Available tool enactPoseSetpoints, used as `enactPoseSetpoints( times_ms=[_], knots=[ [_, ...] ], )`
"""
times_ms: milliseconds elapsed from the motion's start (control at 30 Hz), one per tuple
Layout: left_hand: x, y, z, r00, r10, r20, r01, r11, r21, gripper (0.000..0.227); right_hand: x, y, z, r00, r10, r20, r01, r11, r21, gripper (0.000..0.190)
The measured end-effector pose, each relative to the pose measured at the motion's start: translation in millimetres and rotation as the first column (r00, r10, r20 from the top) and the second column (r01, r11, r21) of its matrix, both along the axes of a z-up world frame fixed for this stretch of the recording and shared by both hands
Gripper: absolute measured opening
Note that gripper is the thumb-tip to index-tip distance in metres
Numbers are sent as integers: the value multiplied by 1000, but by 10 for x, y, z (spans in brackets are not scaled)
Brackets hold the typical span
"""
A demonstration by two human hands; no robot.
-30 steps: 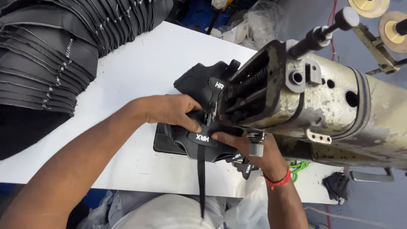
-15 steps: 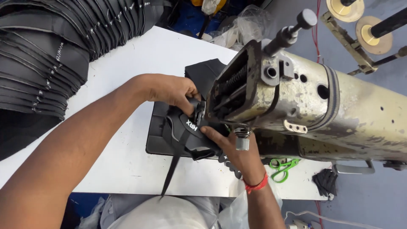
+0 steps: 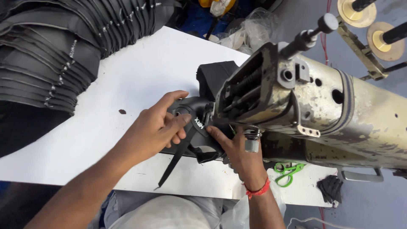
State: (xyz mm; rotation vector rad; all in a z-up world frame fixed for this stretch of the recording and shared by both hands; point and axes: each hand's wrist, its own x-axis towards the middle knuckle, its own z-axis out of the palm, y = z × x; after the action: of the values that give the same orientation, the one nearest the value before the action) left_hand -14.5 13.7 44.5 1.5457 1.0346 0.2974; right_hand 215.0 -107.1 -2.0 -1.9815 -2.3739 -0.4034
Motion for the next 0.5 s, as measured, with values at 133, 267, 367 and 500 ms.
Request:
enactPoseSetpoints(
  times_ms=[133,267,367,500],
  knots=[
    [25,-100,135,997,71,-12,-71,997,-4,62,26,-25,-56,995,-16,-97,19,999,30,62],
    [148,-205,52,937,-98,-334,89,995,-42,61,45,-33,-89,999,-29,-32,30,999,32,64],
    [238,-280,-314,998,-56,-9,56,998,-4,72,17,-46,-85,1000,6,-6,-6,996,84,66],
    [322,-295,-309,981,48,187,-53,998,21,57,74,-94,-235,1000,-24,0,24,997,74,69]
  ],
)
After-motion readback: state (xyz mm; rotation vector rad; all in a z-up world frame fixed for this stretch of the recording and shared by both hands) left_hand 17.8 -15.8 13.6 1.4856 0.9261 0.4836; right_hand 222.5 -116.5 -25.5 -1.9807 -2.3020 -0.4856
